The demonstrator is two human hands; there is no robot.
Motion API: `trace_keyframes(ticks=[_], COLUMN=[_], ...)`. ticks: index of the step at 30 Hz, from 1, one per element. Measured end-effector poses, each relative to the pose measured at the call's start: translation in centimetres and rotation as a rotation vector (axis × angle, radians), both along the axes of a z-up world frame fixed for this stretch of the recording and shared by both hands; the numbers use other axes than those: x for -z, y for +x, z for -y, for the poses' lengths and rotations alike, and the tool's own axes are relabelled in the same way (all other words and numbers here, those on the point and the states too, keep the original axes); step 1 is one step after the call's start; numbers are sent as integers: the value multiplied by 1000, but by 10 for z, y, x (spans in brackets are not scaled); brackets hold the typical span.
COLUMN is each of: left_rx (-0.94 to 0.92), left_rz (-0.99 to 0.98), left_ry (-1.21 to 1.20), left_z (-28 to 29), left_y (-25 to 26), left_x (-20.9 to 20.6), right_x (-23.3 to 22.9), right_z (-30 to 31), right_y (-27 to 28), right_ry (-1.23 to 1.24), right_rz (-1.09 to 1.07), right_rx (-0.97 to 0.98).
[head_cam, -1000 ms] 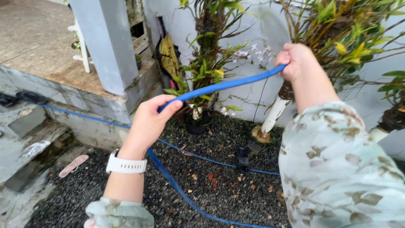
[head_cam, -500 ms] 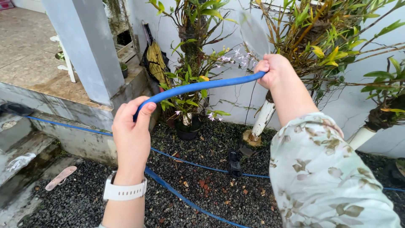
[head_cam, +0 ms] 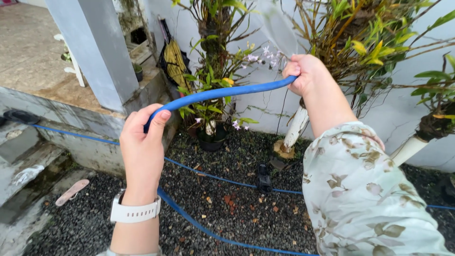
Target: Watering various potted plants in a garden using a blue garden hose
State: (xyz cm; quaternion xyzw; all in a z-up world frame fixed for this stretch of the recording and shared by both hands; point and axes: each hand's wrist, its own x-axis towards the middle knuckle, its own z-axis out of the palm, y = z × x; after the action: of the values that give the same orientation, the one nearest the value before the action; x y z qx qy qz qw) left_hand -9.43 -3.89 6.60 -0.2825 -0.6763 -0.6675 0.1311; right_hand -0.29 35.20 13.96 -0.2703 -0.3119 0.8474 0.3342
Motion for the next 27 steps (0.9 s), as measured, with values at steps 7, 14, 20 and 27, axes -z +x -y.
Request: trace_keyframes(ticks=[7, 14, 20, 27], left_rx=[-8, -12, -62, -92], left_rz=[28, -65, -63, -78], left_ry=[-117, -227, -234, -277], left_z=[0, 9, 29, 46], left_y=[12, 6, 4, 4], left_x=[12, 51, 54, 62], right_x=[75, 187, 249, 292], right_z=[30, 41, 32, 86], right_y=[25, 41, 39, 25], right_ry=[-240, -514, -552, -686], right_rz=[4, -175, -323, -234], right_rx=[174, 209, -34, 31])
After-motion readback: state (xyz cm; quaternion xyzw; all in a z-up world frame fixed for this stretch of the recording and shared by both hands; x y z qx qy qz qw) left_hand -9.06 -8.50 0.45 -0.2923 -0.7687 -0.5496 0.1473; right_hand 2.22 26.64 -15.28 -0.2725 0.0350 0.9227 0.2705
